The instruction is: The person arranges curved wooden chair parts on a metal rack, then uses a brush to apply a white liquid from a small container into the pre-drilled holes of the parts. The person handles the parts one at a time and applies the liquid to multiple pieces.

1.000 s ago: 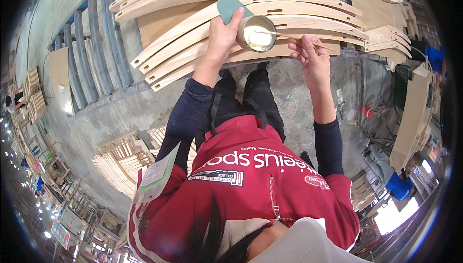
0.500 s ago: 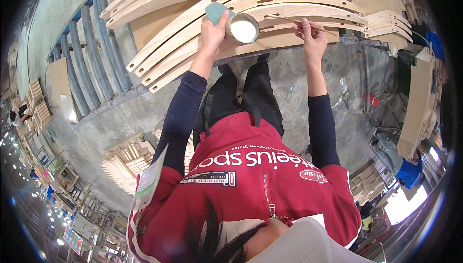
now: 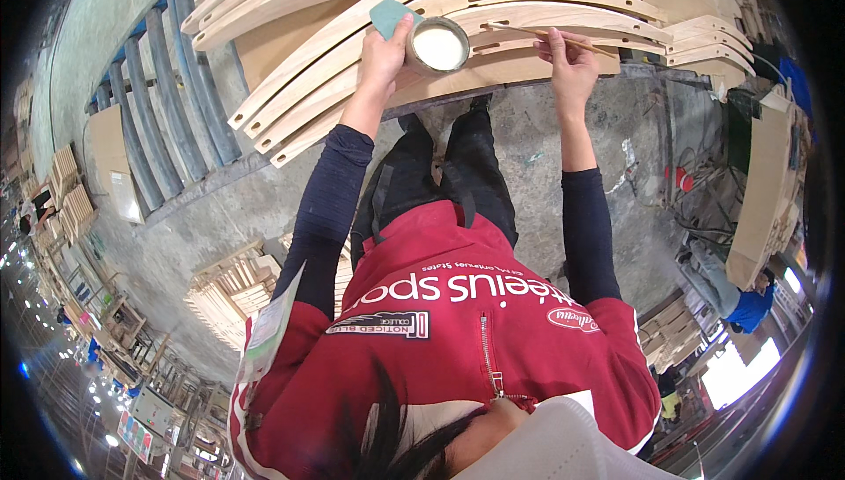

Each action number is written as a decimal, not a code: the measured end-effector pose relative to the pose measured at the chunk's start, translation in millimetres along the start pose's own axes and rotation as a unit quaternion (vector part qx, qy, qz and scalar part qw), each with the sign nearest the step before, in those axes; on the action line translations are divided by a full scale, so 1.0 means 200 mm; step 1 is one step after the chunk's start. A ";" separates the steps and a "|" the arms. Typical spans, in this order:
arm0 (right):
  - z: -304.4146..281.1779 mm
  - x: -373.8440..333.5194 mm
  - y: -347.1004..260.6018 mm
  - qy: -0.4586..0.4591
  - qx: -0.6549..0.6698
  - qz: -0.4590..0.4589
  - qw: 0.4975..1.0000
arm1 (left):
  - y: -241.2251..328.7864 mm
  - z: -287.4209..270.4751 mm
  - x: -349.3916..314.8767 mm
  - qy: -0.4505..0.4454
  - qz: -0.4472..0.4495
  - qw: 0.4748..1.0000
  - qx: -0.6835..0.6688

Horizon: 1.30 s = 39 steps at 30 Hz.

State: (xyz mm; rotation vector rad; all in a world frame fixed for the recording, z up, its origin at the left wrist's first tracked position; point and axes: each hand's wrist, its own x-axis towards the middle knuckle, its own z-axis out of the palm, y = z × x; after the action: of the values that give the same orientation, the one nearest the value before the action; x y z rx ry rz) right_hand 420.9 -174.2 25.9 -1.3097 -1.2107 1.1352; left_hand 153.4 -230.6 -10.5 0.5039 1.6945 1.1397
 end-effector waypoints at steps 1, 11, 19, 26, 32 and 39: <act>0.02 -0.01 0.00 -0.009 -0.009 -0.016 1.000 | 0.00 0.00 0.00 -0.001 -0.004 1.000 0.002; 0.08 -0.07 -0.09 -0.052 -0.262 -0.199 0.943 | 0.05 0.00 -0.03 -0.001 -0.035 0.999 0.011; 0.06 -0.08 -0.08 -0.019 -0.258 -0.224 0.940 | 0.01 0.00 -0.01 0.005 -0.011 1.000 0.003; 0.12 -0.10 -0.10 -0.060 -0.239 -0.221 0.944 | -0.01 0.01 0.01 0.015 0.000 1.000 0.021; 0.13 -0.12 -0.10 -0.058 -0.241 -0.221 0.943 | 0.02 0.00 -0.02 0.005 -0.025 1.000 0.009; 0.01 -0.04 -0.10 -0.066 -0.206 -0.160 0.963 | -0.01 0.01 0.01 0.030 -0.009 0.999 0.033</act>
State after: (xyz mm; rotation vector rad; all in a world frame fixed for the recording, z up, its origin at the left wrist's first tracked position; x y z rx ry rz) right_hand 417.2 -180.9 44.9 -1.2888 -1.7562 0.7702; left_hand 153.8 -228.5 -12.9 0.4997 1.7900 1.0990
